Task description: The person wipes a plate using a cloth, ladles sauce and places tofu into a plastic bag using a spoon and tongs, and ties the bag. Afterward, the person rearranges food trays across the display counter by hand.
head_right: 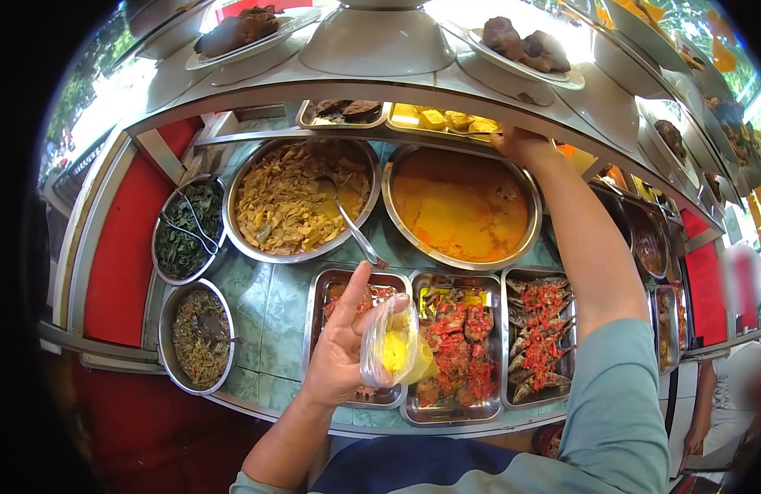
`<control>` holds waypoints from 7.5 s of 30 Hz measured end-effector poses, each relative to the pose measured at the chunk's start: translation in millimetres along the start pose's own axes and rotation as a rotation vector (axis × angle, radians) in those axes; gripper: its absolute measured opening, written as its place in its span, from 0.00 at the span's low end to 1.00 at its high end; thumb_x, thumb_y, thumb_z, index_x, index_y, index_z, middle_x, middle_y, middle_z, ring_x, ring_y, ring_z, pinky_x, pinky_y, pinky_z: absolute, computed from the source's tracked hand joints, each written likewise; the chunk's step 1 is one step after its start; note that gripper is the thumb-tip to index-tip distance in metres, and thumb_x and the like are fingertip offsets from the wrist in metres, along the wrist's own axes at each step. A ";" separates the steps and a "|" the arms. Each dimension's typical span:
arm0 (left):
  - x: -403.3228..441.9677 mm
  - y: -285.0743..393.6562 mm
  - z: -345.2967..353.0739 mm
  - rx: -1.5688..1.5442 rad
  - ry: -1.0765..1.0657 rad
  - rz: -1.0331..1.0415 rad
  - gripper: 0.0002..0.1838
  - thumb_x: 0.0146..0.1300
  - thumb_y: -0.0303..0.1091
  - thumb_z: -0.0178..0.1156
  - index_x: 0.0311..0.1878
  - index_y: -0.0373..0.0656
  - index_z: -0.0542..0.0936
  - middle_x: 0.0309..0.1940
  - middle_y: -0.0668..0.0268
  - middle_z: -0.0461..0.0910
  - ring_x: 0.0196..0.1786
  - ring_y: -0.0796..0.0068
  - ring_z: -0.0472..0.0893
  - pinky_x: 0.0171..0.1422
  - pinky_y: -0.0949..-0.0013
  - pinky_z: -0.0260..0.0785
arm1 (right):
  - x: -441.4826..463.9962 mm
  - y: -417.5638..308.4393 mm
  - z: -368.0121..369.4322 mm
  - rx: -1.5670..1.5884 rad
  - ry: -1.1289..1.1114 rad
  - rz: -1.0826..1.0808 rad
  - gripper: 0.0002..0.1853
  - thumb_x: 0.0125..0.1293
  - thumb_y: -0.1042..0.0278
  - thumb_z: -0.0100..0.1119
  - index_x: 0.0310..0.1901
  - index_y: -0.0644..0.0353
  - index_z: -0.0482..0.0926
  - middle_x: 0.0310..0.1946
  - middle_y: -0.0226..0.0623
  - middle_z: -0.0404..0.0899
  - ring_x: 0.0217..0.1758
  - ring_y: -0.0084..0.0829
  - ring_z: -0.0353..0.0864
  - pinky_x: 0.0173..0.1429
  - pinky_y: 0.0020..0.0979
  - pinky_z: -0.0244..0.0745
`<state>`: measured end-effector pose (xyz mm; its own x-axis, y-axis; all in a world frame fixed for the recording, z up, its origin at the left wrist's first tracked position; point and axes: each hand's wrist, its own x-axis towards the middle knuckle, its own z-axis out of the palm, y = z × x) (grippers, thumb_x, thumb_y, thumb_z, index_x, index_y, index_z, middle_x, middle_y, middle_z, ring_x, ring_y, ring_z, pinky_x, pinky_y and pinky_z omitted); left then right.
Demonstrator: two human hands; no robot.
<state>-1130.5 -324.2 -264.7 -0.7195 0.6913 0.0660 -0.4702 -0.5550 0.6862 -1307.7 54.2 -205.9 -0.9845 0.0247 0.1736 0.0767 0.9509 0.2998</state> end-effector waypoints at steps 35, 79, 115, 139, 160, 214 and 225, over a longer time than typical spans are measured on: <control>-5.7 -2.3 -4.3 -0.039 -0.005 0.053 0.67 0.44 0.17 0.73 0.77 0.52 0.33 0.66 0.49 0.68 0.64 0.67 0.72 0.66 0.63 0.66 | 27.1 -43.1 43.2 0.218 0.181 0.493 0.27 0.61 0.53 0.56 0.58 0.61 0.74 0.54 0.50 0.77 0.57 0.48 0.78 0.63 0.40 0.70; 87.6 -72.9 4.7 0.123 -0.086 -0.023 0.62 0.50 0.14 0.67 0.77 0.54 0.33 0.61 0.51 0.73 0.59 0.65 0.77 0.62 0.62 0.72 | -305.7 -54.8 -60.1 1.797 -0.301 0.595 0.15 0.66 0.68 0.58 0.52 0.62 0.80 0.29 0.28 0.78 0.18 0.09 0.61 0.21 0.13 0.54; 44.0 -67.6 47.2 0.220 -0.153 -0.073 0.65 0.39 0.18 0.74 0.77 0.53 0.42 0.61 0.53 0.73 0.57 0.66 0.78 0.61 0.64 0.73 | -477.2 -9.0 -23.5 0.944 0.237 0.856 0.21 0.63 0.67 0.62 0.57 0.62 0.76 0.36 0.35 0.78 0.41 0.25 0.78 0.44 0.29 0.74; -29.1 -95.3 150.2 0.496 0.289 0.303 0.64 0.43 0.45 0.77 0.77 0.49 0.44 0.64 0.62 0.68 0.61 0.62 0.74 0.69 0.55 0.68 | -458.4 228.4 50.6 0.276 0.578 0.543 0.25 0.57 0.65 0.64 0.57 0.57 0.75 0.45 0.44 0.73 0.44 0.45 0.74 0.47 0.43 0.70; -86.2 -174.7 236.4 0.587 0.753 0.576 0.57 0.50 0.44 0.72 0.77 0.51 0.43 0.70 0.51 0.59 0.69 0.53 0.63 0.72 0.46 0.56 | -272.2 481.6 194.7 -0.017 0.330 0.449 0.20 0.67 0.68 0.41 0.58 0.52 0.74 0.45 0.44 0.79 0.47 0.41 0.81 0.49 0.40 0.73; -143.5 30.4 39.4 0.308 0.619 0.517 0.64 0.40 0.34 0.77 0.77 0.46 0.43 0.53 0.62 0.79 0.53 0.67 0.81 0.66 0.58 0.71 | -106.9 8.6 27.3 0.596 0.454 0.613 0.18 0.67 0.62 0.46 0.54 0.57 0.78 0.45 0.49 0.82 0.51 0.52 0.79 0.56 0.46 0.74; -155.7 34.6 17.2 0.256 0.625 0.489 0.64 0.40 0.33 0.77 0.77 0.48 0.43 0.53 0.62 0.79 0.54 0.65 0.81 0.63 0.59 0.74 | -70.1 17.9 28.9 1.633 0.460 1.195 0.10 0.65 0.64 0.48 0.36 0.58 0.78 0.19 0.32 0.71 0.14 0.27 0.70 0.19 0.31 0.69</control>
<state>-1026.0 -443.0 -238.8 -0.9990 -0.0265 0.0371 0.0455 -0.5518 0.8328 -1241.8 78.4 -239.9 -0.4456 0.8835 -0.1445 0.0718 -0.1256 -0.9895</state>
